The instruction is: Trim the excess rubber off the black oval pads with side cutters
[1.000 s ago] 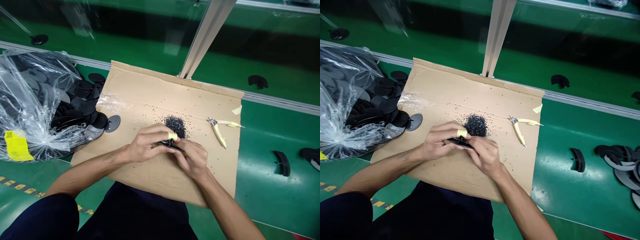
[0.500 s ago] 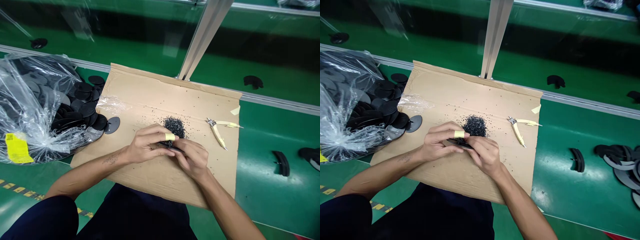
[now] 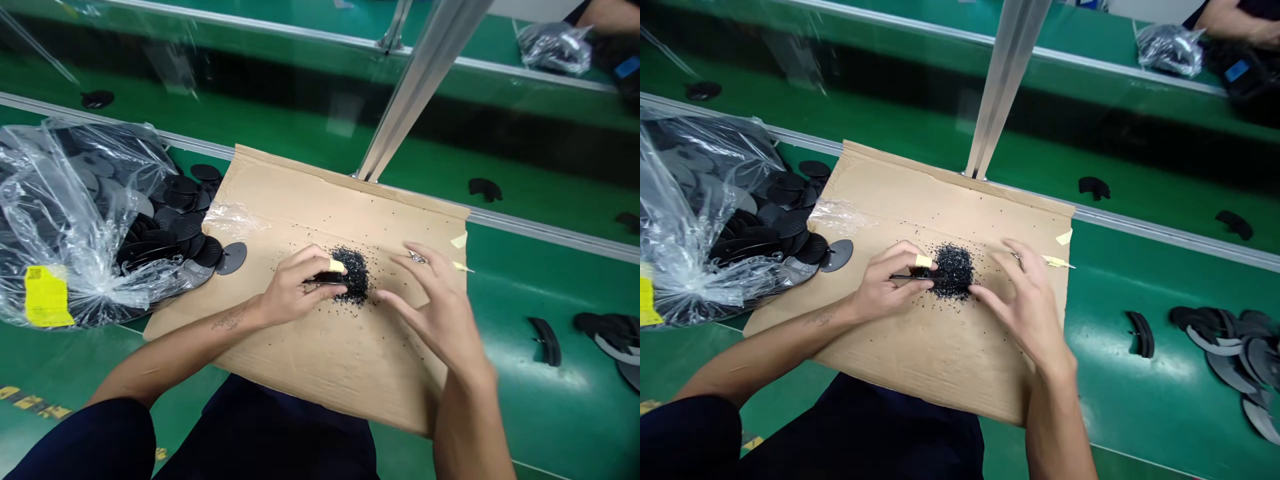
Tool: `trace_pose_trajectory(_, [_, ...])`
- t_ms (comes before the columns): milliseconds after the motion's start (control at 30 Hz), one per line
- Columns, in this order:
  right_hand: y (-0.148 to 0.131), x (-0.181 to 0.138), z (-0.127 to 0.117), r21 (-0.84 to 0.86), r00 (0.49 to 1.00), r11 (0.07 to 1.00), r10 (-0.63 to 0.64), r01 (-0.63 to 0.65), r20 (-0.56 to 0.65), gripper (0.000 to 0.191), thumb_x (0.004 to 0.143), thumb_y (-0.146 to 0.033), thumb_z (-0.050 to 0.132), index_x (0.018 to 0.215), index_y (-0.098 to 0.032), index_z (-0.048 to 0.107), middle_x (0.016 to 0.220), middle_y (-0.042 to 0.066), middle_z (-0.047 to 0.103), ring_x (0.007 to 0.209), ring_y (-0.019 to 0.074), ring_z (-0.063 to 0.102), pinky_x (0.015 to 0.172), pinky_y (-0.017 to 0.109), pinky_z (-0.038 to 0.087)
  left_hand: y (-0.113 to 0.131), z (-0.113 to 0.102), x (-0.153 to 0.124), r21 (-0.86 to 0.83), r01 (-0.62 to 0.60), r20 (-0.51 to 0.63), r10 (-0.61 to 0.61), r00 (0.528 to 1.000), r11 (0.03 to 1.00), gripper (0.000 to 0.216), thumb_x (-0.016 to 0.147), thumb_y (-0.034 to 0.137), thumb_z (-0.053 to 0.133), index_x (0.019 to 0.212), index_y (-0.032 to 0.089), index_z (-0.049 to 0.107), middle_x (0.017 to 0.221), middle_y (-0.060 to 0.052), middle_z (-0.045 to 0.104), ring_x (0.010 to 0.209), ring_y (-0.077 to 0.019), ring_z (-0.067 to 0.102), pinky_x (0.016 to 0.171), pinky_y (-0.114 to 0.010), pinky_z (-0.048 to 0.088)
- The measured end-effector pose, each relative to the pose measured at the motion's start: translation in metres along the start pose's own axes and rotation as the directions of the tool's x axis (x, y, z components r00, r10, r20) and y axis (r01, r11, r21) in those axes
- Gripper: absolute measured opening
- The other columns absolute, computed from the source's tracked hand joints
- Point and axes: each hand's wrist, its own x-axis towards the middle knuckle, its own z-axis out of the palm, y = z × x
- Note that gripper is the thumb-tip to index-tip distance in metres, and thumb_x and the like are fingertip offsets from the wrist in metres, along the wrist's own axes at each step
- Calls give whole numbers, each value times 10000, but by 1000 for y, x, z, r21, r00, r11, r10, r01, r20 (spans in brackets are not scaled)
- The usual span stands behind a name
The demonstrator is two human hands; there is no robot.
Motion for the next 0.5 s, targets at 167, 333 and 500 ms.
trace_pose_trajectory(167, [50, -34, -21, -351, 978, 918, 206, -184, 27, 609, 923, -643, 607, 1345, -204, 636, 1309, 215, 640, 1222, 449, 598, 939, 618, 533, -7, 2, 0, 108, -1, -8, 2, 1000, 994, 197, 970, 243, 644, 1133, 132, 633, 944, -55, 655, 862, -151, 631, 751, -267, 558])
trace_pose_trajectory(333, [56, -38, -21, -469, 898, 812, 432, -348, 81, 579, 972, -578, 486, 1369, -177, 617, 1218, 229, 641, 1051, 412, 627, 852, 544, 529, -10, 1, -2, 215, -10, -23, 16, 1000, 977, 171, 939, 166, 596, 1107, 134, 606, 940, -66, 643, 858, -172, 621, 744, -295, 552])
trace_pose_trajectory(500, [60, -22, -20, -427, 908, 844, 405, -324, 112, 548, 943, -571, 525, 1324, -193, 635, 1317, 212, 604, 1202, 410, 580, 946, 532, 508, -11, 2, -3, 130, 12, -46, -6, 999, 991, 164, 956, 237, 645, 1093, 148, 653, 973, -73, 707, 897, -172, 662, 789, -298, 558])
